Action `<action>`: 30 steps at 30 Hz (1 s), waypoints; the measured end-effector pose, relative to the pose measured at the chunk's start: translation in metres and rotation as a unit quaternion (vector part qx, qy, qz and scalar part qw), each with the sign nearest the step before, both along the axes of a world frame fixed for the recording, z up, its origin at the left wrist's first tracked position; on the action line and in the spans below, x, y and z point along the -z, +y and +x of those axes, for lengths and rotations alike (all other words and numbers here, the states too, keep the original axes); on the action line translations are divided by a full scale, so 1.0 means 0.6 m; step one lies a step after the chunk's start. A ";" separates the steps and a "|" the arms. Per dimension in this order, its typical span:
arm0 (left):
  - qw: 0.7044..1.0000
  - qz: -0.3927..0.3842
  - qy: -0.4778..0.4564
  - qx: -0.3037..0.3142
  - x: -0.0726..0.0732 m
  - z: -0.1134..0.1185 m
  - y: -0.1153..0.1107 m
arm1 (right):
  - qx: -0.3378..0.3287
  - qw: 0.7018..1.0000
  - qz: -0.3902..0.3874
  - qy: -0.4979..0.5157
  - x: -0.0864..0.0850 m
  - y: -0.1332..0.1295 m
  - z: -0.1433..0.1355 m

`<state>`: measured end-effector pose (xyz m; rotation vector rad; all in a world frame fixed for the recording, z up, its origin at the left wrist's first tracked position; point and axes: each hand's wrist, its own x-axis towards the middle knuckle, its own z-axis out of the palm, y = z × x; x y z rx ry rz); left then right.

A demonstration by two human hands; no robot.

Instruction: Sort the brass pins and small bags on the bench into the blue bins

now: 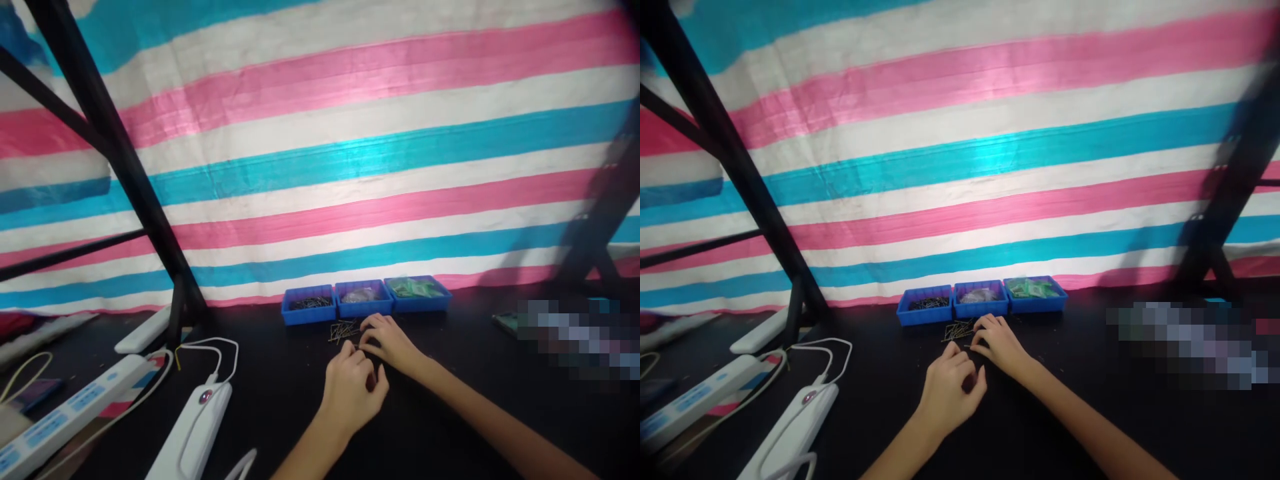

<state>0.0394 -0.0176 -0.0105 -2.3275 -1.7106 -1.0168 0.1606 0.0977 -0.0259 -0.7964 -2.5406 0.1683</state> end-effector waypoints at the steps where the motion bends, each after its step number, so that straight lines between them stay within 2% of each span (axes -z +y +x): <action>1: 0.999 0.004 -0.028 -0.014 -0.002 -0.002 0.001 | -0.002 1.000 -0.010 0.000 0.000 -0.004 0.003; 5: 0.988 0.027 -0.148 -0.039 -0.012 -0.005 -0.002 | -0.011 1.000 -0.018 -0.023 -0.003 -0.024 0.025; 10: 0.967 0.026 -0.251 -0.029 -0.022 0.000 -0.005 | 0.028 0.999 -0.019 -0.004 -0.004 -0.046 0.055; 13: 0.950 -0.012 -0.311 -0.038 -0.011 0.000 0.005 | 0.046 0.996 -0.064 0.032 -0.003 -0.056 0.067; 17: 0.907 -0.085 -0.409 -0.057 0.014 0.001 0.022 | 0.061 0.981 -0.138 0.124 -0.008 -0.067 0.071; 21: 0.881 -0.131 -0.452 -0.048 0.022 0.006 0.026 | 0.069 0.934 -0.257 0.239 -0.019 -0.075 0.070; 26: 0.873 -0.192 -0.447 0.024 0.005 0.015 0.016 | 0.009 0.834 -0.448 0.322 -0.024 -0.084 0.066; 28: 0.875 -0.182 -0.447 0.031 -0.001 0.016 0.014 | -0.009 0.810 -0.483 0.333 -0.025 -0.088 0.064; 30: 0.876 -0.165 -0.452 0.026 -0.005 0.016 0.013 | -0.012 0.800 -0.498 0.335 -0.026 -0.091 0.063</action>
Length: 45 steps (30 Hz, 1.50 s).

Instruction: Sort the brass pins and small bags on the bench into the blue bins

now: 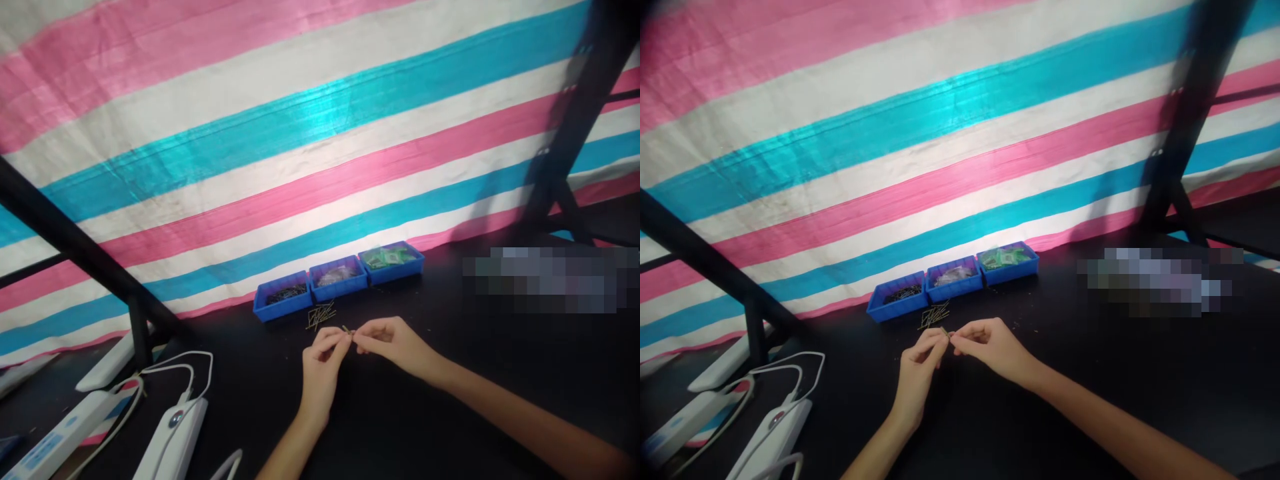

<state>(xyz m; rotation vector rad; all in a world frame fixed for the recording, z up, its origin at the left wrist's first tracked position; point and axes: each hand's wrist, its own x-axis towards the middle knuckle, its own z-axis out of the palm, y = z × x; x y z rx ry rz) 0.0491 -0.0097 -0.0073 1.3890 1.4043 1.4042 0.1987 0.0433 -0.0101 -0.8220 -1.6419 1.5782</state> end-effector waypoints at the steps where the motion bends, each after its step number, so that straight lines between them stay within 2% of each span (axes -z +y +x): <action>1: 1.000 0.004 -0.005 -0.006 -0.001 0.000 0.000 | -0.003 1.000 -0.006 0.002 -0.001 -0.001 0.000; 6: 0.999 -0.003 -0.049 -0.001 -0.001 0.003 -0.001 | -0.039 0.999 -0.028 0.014 -0.004 -0.005 0.000; 12: 1.000 -0.005 -0.019 0.002 0.005 0.005 -0.003 | -0.057 0.998 -0.007 -0.027 -0.006 -0.009 0.001; 19: 0.999 -0.005 -0.016 -0.039 0.003 0.002 -0.002 | 0.004 1.000 0.012 -0.019 -0.004 0.007 0.008; 25: 0.999 -0.020 -0.003 -0.047 0.005 0.001 -0.001 | 0.022 0.999 0.023 0.007 0.001 0.010 0.007; 32: 0.998 0.021 0.058 0.005 0.024 0.000 0.002 | 0.050 0.996 0.064 0.028 0.007 0.012 0.005; 37: 0.994 0.012 0.094 0.045 0.025 0.007 0.001 | 0.049 0.987 0.151 -0.027 0.012 0.015 0.006; 42: 0.999 -0.012 0.029 -0.007 0.008 0.010 -0.006 | 0.087 0.980 0.180 -0.013 0.020 0.020 0.007; 45: 0.999 -0.005 0.005 -0.047 0.004 0.010 -0.009 | 0.076 0.979 0.188 -0.028 0.023 0.019 0.005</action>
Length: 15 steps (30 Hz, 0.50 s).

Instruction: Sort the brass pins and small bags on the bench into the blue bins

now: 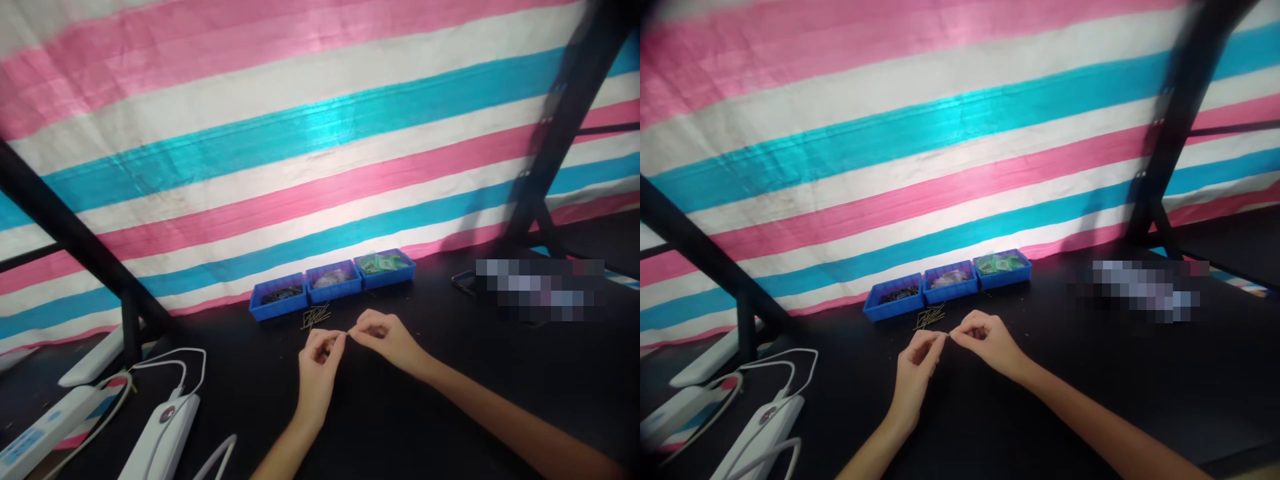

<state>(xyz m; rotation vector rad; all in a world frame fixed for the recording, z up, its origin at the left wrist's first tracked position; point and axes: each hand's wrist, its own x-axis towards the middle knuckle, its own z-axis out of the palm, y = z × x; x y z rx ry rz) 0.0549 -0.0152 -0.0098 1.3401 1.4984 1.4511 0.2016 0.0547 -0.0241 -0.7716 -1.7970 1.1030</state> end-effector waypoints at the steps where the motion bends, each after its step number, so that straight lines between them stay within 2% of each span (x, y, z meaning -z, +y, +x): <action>1: 1.000 0.005 -0.002 -0.008 0.001 0.000 0.000 | -0.002 1.000 0.004 -0.007 0.001 -0.001 -0.001; 5: 1.000 0.022 -0.001 -0.008 0.009 -0.003 0.007 | 0.023 1.000 0.014 -0.004 0.002 -0.005 -0.005; 8: 1.000 0.020 0.004 -0.005 0.017 -0.002 0.012 | 0.042 0.999 -0.014 0.014 -0.001 -0.003 -0.005; 11: 1.000 -0.007 -0.015 -0.025 0.025 0.002 0.011 | 0.067 0.996 -0.052 0.007 -0.008 0.000 -0.003; 15: 0.997 -0.011 -0.052 -0.050 0.032 0.007 0.005 | 0.115 0.991 -0.062 -0.012 -0.016 0.009 -0.003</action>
